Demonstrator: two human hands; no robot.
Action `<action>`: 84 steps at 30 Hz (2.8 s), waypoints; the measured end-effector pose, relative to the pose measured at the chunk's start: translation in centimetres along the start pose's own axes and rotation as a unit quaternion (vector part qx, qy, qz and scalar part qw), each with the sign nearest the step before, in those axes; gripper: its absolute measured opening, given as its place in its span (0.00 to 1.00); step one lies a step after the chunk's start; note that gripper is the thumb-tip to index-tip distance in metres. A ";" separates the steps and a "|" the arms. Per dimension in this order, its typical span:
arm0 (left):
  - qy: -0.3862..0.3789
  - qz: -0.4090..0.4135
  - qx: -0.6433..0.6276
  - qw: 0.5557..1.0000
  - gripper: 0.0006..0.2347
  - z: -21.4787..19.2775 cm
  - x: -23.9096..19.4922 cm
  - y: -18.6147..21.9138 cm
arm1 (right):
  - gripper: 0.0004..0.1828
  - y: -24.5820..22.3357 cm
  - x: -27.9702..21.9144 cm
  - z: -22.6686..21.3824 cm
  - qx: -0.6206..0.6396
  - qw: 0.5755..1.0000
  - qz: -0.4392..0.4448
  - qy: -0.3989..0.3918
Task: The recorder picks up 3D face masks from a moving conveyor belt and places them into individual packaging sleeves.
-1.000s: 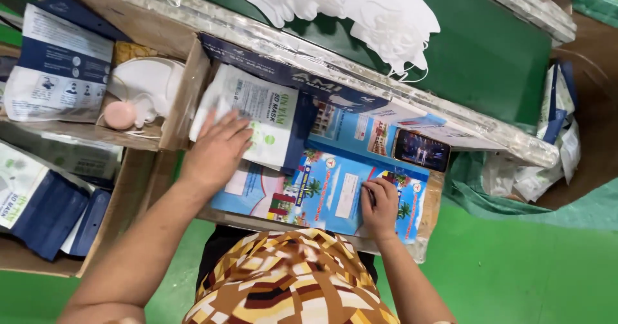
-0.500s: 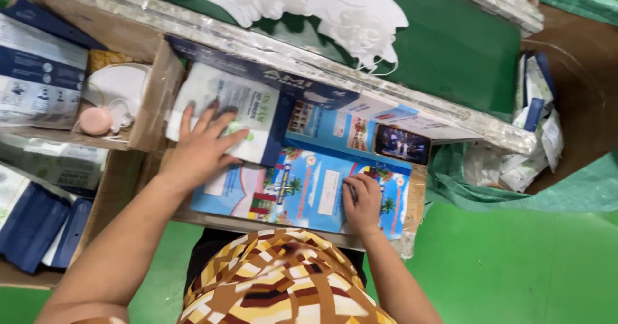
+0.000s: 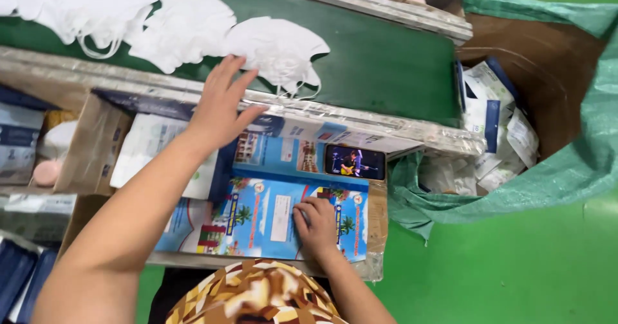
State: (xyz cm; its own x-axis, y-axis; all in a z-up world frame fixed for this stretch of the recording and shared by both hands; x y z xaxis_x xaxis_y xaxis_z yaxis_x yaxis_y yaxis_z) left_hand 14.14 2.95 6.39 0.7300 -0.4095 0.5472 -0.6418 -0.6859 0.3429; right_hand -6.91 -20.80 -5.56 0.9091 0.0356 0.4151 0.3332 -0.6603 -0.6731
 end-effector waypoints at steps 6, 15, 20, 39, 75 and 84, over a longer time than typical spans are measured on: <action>-0.164 -0.022 0.128 0.978 0.36 4.4 10.5 2.9 | 0.06 0.4 -0.3 -0.4 0.012 1.000 -0.010 -0.002; -0.096 -0.173 -0.348 0.917 0.17 2.0 6.6 -1.9 | 0.15 4.7 0.9 -0.9 0.264 0.950 0.161 -0.049; -0.153 -0.313 -0.668 0.658 0.16 2.3 -6.5 0.6 | 0.32 -2.6 7.4 -3.0 0.645 0.708 0.287 -0.034; -0.241 0.011 -0.042 0.970 0.39 1.3 -12.0 4.2 | 0.46 -1.1 1.6 5.3 0.204 0.974 0.063 -0.071; -0.117 -0.278 0.085 0.950 0.07 4.9 -15.6 -2.4 | 0.22 -2.8 3.1 0.2 -0.006 0.990 0.037 -0.134; 0.018 -0.169 -0.200 0.965 0.05 0.9 -16.1 4.6 | 0.17 -2.5 4.4 4.5 0.364 0.868 0.316 -0.119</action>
State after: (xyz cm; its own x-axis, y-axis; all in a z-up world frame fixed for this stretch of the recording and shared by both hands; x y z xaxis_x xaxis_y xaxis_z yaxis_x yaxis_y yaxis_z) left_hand -0.32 5.85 -1.58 0.9092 -0.1783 0.3762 -0.4138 -0.4862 0.7696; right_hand -2.61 -15.62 -4.78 0.9648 0.0494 -0.2584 -0.2605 0.0412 -0.9646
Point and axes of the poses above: each hand's wrist, its own x-axis towards the middle knuckle, its own z-axis out of the palm, y = z × x, the point moved 3 cm from there along x, towards the middle knuckle, and after that the axes turned 9 degrees about x, right-handed, at the moved point
